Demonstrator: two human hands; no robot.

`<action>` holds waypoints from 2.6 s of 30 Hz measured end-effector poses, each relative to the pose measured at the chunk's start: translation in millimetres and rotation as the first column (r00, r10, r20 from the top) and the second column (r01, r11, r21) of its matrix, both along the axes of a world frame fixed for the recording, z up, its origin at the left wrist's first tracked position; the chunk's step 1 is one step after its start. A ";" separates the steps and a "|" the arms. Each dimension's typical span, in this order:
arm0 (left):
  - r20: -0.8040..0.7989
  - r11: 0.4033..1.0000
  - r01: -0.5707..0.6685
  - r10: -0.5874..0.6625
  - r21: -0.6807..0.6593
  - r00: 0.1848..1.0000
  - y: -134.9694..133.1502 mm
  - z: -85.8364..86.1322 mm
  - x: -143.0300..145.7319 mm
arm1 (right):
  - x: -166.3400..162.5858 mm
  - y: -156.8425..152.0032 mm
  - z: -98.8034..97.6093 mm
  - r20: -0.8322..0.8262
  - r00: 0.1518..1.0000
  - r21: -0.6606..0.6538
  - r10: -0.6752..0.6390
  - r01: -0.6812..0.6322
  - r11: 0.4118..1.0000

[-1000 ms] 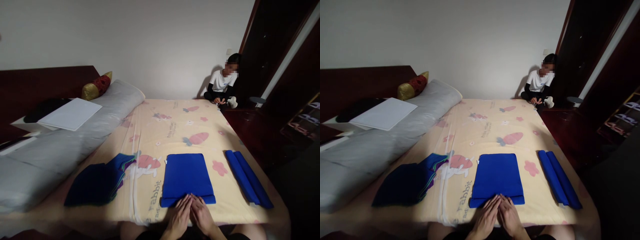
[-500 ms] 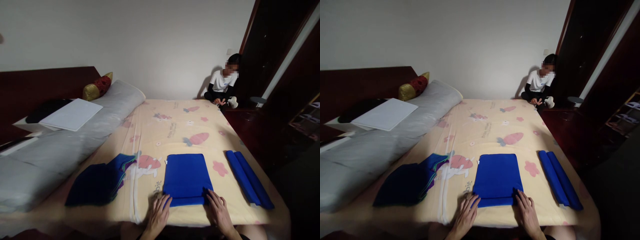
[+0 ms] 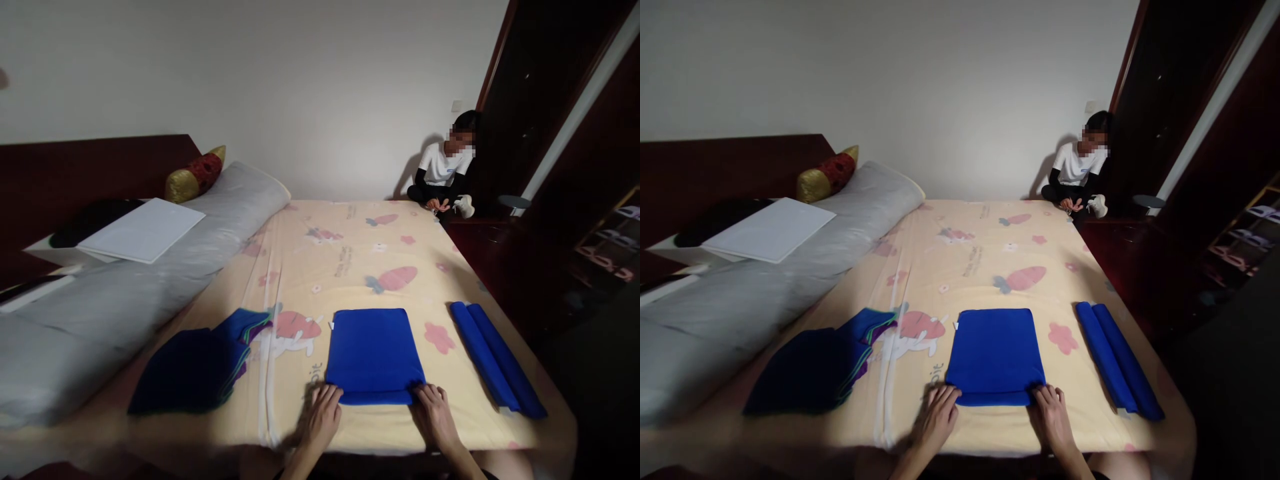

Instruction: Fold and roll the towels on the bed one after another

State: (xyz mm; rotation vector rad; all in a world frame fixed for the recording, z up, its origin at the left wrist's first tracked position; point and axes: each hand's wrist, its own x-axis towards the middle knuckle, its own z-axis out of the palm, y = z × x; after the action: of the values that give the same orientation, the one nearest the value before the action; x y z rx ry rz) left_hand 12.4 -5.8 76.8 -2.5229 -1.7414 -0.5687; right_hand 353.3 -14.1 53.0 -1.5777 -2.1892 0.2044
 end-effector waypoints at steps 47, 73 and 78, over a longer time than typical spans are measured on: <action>-0.126 0.996 0.008 0.004 0.089 0.992 0.7 -9.8 8.5 | -11.2 9.2 -11.5 0.065 0.997 0.116 -0.029 0.021 0.993; -0.032 0.975 -0.141 0.138 -0.173 0.990 11.2 -6.5 19.8 | -18.7 8.6 14.5 0.004 0.997 0.015 -0.074 0.074 0.997; -0.115 0.893 -0.197 0.164 -0.405 0.980 23.1 11.4 20.4 | -18.0 16.8 23.3 0.007 0.996 -0.156 -0.086 0.086 0.984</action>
State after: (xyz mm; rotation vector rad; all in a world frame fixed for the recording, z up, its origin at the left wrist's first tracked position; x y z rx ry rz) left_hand 32.9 17.3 88.3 -2.5382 -2.2370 -0.0899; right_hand 335.3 2.8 76.3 -1.7527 -2.1443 0.3572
